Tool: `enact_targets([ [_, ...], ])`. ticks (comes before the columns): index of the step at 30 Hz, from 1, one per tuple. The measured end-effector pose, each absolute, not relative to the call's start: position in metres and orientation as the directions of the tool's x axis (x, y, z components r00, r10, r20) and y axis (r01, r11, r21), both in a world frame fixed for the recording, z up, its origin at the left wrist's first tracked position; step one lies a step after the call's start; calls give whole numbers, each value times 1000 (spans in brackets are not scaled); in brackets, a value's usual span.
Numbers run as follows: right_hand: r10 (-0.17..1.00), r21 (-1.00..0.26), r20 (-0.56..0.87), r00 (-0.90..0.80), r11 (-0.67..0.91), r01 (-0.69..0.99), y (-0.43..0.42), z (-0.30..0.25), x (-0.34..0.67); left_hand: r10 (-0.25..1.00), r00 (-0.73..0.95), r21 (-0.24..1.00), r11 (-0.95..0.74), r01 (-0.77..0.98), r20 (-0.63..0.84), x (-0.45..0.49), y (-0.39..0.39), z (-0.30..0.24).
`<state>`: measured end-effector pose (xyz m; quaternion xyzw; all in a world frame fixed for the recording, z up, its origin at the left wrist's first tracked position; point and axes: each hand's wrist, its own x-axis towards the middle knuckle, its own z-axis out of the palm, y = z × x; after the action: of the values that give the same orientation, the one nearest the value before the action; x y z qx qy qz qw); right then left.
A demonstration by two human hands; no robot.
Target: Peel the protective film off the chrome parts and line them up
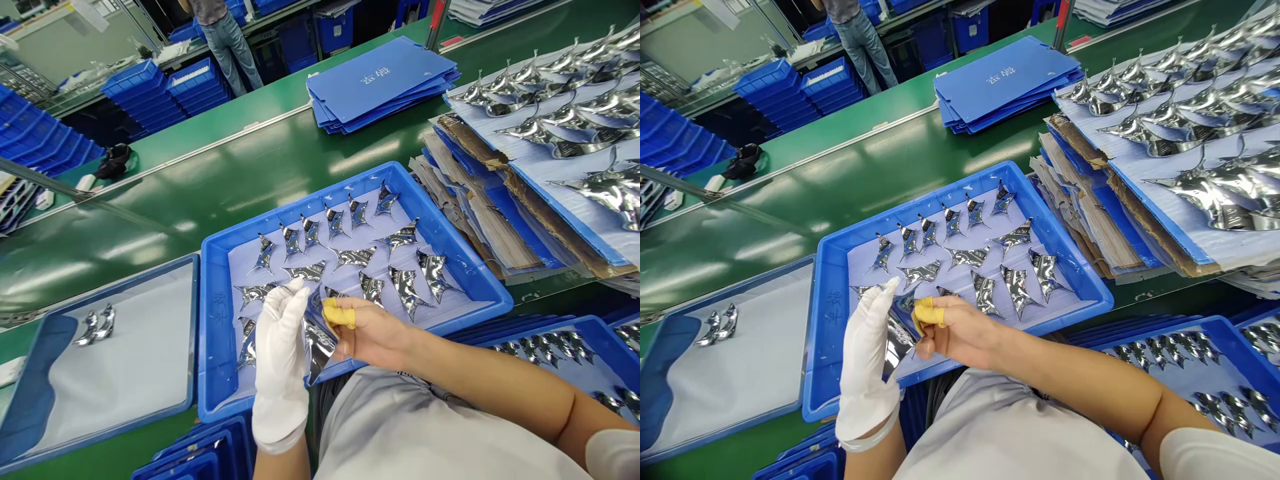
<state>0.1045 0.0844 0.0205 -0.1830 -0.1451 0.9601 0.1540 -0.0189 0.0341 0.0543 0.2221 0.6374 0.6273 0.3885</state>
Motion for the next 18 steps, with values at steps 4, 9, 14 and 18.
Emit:
enact_targets([
  [4, 282, -131, -333, -900, -959, -252, 78, 13, 99, 779, -607, 985, 164, -48, -159, -18, 33, 62],
  [9, 285, -86, -326, -902, -958, -272, 77, 11, 96, 837, -546, 954, 133, 269, 38, -25, 29, 65],
  [14, 342, -177, -307, -888, -937, -300, 81, 14, 97, 820, -562, 984, 169, 56, -109, -20, 35, 66],
  [18, 431, -383, -251, -867, -867, -320, 87, 22, 101, 846, -511, 989, 139, -58, -149, -17, 35, 72],
])
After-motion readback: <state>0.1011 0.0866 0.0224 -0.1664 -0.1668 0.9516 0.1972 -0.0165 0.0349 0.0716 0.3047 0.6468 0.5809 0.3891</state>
